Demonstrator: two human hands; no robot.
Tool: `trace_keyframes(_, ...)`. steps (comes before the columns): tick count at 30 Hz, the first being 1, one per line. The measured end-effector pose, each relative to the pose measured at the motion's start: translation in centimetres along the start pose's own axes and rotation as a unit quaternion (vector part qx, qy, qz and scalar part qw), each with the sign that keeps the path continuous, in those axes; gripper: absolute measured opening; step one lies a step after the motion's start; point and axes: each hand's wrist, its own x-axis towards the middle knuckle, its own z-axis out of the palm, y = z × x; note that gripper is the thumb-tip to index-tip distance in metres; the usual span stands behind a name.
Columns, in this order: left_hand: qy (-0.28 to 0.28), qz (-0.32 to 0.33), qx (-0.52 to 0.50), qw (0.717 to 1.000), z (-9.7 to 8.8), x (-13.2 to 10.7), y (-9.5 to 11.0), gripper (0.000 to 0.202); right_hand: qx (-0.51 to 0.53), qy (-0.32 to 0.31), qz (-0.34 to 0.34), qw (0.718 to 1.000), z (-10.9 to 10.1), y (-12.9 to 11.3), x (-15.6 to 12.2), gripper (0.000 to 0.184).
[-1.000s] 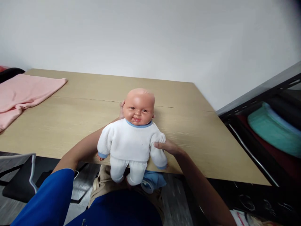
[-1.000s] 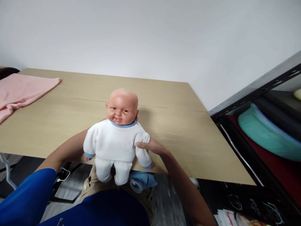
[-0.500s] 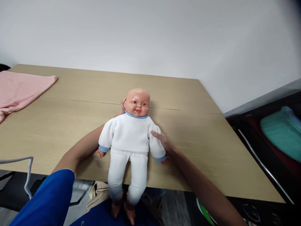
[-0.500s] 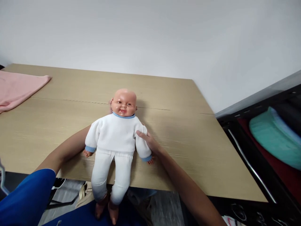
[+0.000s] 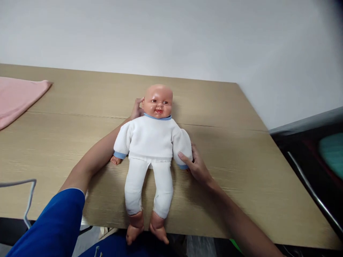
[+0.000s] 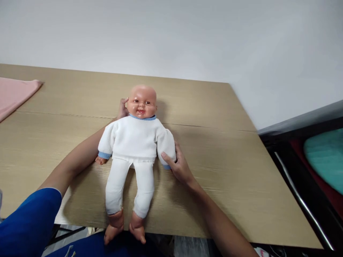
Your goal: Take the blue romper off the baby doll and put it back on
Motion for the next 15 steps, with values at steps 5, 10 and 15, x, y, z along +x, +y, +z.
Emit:
trace_keyframes(5,0.047,-0.027,-0.007,0.998,0.6,0.4,0.3,0.079,-0.064,0.027,0.000,0.998,-0.1,0.6,-0.4,0.082)
trace_keyframes(10,0.001,-0.062,0.023,0.998,0.0,0.3,0.7,0.076,-0.074,0.027,0.003,0.997,-0.4,1.1,-0.6,0.080)
trace_keyframes(15,-0.004,-0.082,0.018,0.996,0.1,-0.3,2.1,0.076,-0.105,0.062,0.007,0.993,-0.6,1.4,-0.9,0.079)
